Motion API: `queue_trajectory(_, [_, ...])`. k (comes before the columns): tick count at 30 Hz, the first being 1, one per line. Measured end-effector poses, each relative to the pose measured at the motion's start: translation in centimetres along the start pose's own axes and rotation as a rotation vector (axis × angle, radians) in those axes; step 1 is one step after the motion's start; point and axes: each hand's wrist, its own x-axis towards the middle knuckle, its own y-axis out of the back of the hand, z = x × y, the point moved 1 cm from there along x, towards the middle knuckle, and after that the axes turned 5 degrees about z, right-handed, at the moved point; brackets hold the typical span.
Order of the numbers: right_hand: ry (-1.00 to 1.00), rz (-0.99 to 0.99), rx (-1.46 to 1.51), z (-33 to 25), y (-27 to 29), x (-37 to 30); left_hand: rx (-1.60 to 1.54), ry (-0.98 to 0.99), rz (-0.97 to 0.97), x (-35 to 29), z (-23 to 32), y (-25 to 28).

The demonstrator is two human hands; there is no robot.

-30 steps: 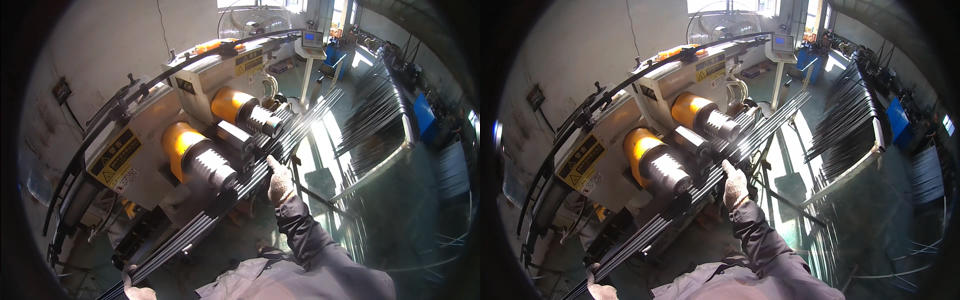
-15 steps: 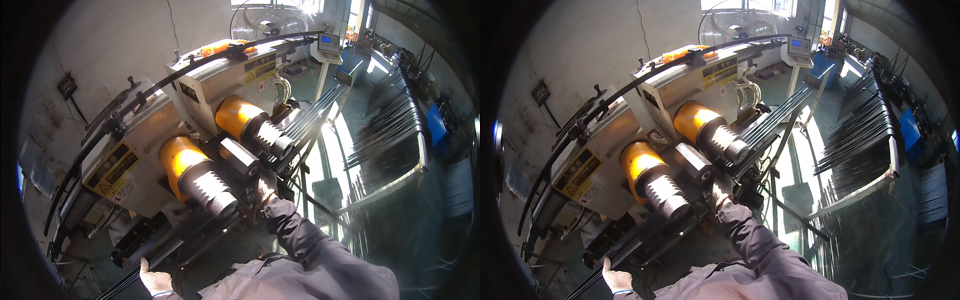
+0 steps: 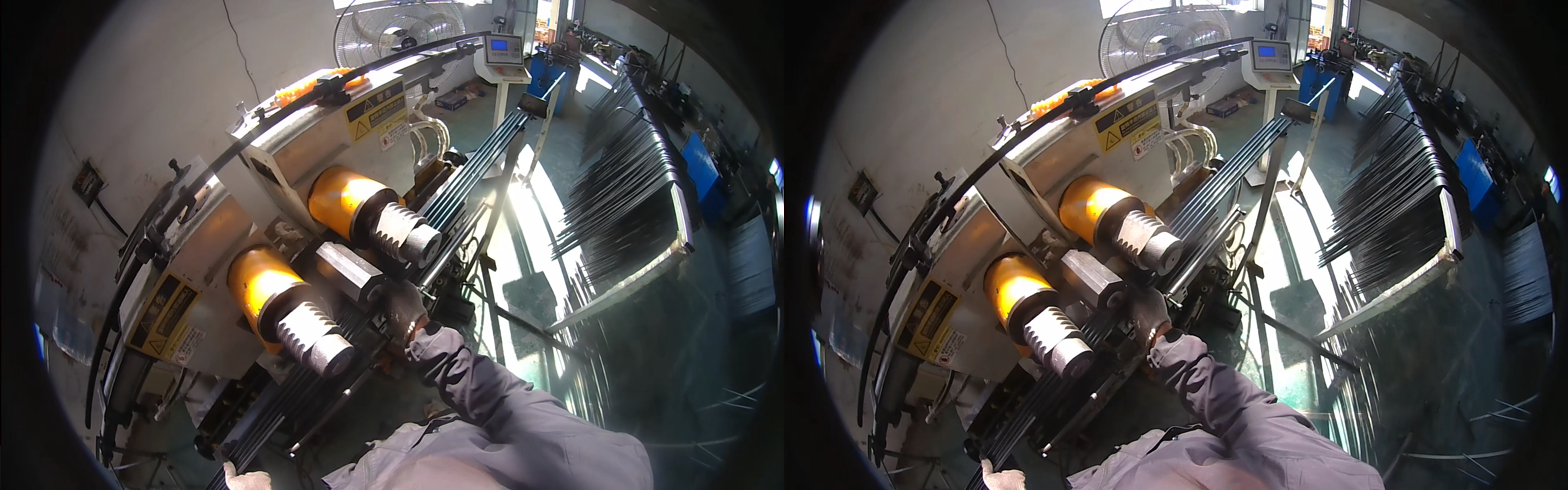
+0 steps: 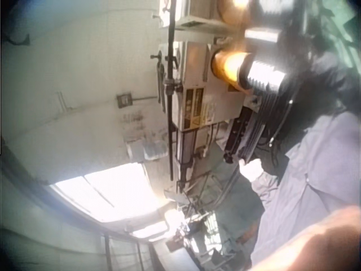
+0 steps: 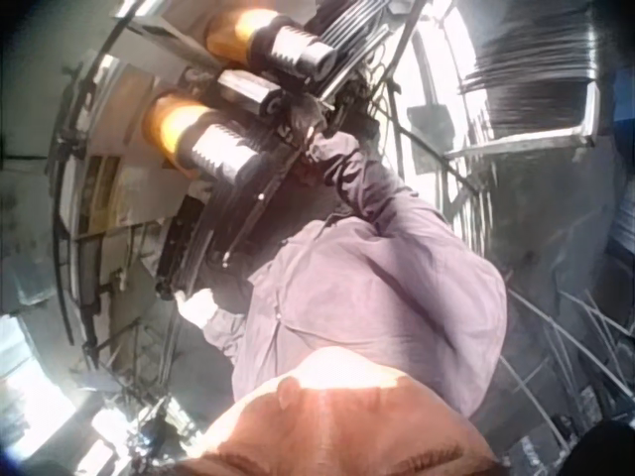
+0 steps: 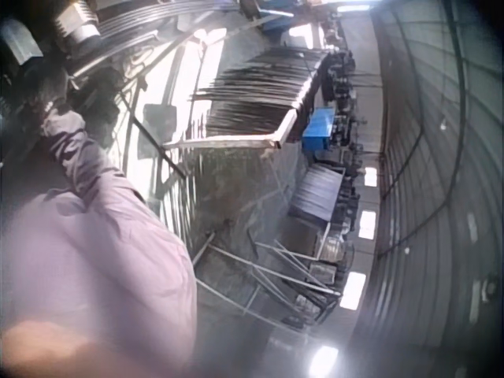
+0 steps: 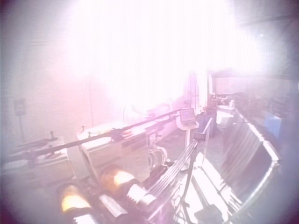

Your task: The person feeds long metal rods into a bending machine, then removes the bent rods and stacks them. They measure the bent rods on a wooden table using a tape measure and hammer, then return to the machine to continue the process.

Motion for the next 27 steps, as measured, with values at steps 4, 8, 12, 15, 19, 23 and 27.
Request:
queue_trajectory(4, [-0.245, 0.098, 0.134, 2.3, -3.2, -0.2, -0.085, -0.507, 0.14, 0.1, -6.1, -4.7])
queue_trajectory(8, [-0.382, 0.059, 0.075, 4.9, -5.0, -1.2, 0.339, -0.782, 0.025, 3.3, -12.9, -9.2])
queue_trajectory(12, [-0.19, 0.069, 0.012, 3.7, -3.9, -1.9, 0.403, -0.617, -0.046, 5.1, -14.2, -10.0])
queue_trajectory(15, [-0.568, 0.192, 0.483, 1.3, -2.5, -2.6, -0.15, 0.015, -0.466, 4.4, -12.9, -8.4])
queue_trajectory(19, [-0.923, 0.23, 0.936, -0.8, 0.2, -5.0, -0.707, 1.029, -1.017, 3.1, -11.5, -6.2])
queue_trajectory(23, [-0.855, 0.156, 0.603, -1.5, 2.0, -7.2, -0.544, 1.048, -1.095, 3.5, -12.8, -8.0])
queue_trajectory(27, [-0.934, 0.141, 0.485, -1.5, 1.8, -8.5, -0.137, 0.113, -0.427, 3.5, -16.8, -13.1])
